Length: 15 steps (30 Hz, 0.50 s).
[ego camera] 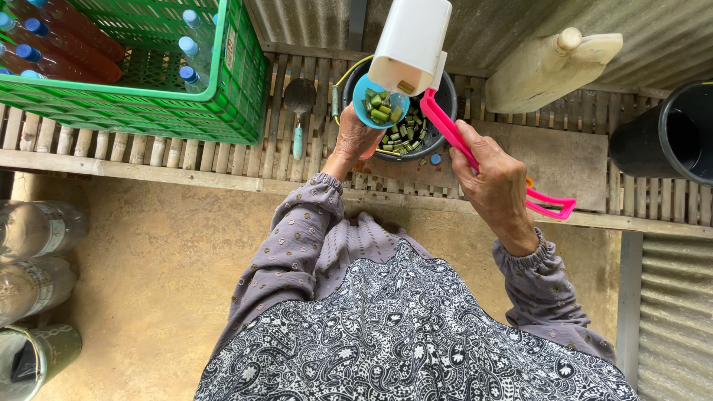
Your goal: The person uses a pink scoop to transfer chopped green vegetables from a bucket into a blue funnel, then pours the contents into a plastic bottle. The person secures the bottle cap and places the filled bottle into a green crate. The process is repeated with another bottle.
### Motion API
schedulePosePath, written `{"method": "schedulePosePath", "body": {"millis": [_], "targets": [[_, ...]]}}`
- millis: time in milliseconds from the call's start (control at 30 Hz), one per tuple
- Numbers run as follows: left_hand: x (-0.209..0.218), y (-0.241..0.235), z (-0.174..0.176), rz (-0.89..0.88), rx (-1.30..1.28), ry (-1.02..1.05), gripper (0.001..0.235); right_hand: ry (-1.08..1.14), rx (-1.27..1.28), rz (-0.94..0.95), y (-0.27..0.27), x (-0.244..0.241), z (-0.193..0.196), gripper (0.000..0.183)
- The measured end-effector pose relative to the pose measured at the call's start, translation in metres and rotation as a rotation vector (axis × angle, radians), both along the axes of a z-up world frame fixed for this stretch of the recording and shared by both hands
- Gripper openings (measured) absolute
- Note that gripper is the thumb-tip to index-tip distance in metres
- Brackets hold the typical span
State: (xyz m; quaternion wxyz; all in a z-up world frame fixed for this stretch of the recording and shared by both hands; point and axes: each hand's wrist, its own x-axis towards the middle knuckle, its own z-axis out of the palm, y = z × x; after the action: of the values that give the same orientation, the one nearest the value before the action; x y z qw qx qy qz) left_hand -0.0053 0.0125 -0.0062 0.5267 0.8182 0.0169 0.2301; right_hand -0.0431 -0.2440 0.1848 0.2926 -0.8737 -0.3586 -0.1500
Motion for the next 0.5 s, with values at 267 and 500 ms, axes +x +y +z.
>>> {"method": "schedulePosePath", "body": {"millis": [267, 500], "targets": [[0.0005, -0.0008, -0.0003, 0.003, 0.007, 0.012, 0.027, -0.081, -0.002, 0.005, 0.0026, -0.0043, 0.0068, 0.040], [0.0002, -0.0008, 0.0029, 0.001, 0.005, 0.015, 0.027, -0.142, -0.047, -0.004, 0.0031, -0.0049, 0.0034, 0.042]]}}
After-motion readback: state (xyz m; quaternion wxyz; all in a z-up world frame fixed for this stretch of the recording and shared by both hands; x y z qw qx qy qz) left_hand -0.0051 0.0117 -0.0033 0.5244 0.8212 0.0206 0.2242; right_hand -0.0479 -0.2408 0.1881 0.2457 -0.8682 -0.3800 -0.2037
